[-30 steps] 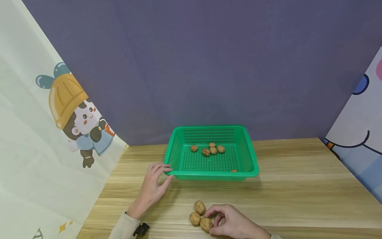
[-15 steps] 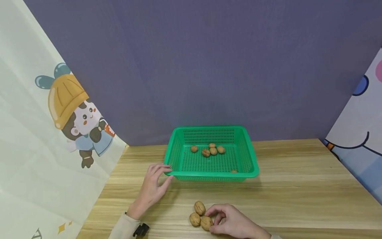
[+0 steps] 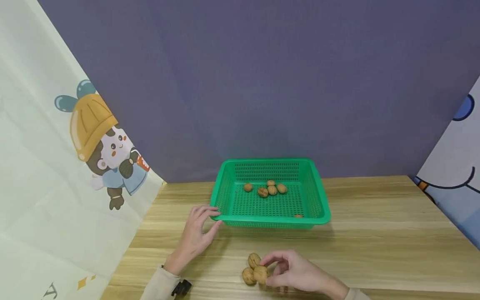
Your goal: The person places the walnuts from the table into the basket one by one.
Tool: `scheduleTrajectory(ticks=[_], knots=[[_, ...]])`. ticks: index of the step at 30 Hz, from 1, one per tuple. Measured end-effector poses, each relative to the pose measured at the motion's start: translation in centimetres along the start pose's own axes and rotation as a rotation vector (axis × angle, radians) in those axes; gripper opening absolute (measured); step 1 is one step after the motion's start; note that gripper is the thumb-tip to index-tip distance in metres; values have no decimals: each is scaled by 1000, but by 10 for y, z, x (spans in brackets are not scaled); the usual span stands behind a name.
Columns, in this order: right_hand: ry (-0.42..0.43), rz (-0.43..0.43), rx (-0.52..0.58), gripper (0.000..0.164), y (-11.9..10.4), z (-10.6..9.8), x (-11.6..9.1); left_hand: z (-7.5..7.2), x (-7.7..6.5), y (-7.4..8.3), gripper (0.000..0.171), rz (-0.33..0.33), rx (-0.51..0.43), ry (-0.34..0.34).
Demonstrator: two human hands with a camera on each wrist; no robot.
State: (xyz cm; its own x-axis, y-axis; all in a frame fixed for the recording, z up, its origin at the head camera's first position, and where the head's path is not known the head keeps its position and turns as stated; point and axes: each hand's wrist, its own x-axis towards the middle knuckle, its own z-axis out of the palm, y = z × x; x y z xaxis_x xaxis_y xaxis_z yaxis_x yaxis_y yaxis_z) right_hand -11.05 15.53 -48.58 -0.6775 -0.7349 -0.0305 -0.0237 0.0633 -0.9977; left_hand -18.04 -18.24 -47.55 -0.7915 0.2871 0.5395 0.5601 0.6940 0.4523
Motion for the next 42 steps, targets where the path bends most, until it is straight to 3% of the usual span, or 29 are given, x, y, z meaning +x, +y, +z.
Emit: scheduleTrajectory(ticks=[5, 11, 16, 20, 30, 42], knots=[[17, -28, -141, 36, -43, -19, 4, 0, 0, 1, 24, 5, 2, 6], [109, -12, -317, 37, -96, -47, 19, 0, -1, 1, 24, 2, 0, 3], [179, -11, -447, 40, -124, -69, 40, 1, -1, 0, 24, 7, -4, -3], [206, 20, -459, 43, -137, -89, 66, 2, -1, 0, 24, 6, 3, 1], [236, 93, -463, 46, -127, -130, 125, 1, -1, 1, 23, 4, -6, -7], [292, 206, -333, 51, -87, -161, 158, 1, -2, -1, 23, 34, 9, 23]])
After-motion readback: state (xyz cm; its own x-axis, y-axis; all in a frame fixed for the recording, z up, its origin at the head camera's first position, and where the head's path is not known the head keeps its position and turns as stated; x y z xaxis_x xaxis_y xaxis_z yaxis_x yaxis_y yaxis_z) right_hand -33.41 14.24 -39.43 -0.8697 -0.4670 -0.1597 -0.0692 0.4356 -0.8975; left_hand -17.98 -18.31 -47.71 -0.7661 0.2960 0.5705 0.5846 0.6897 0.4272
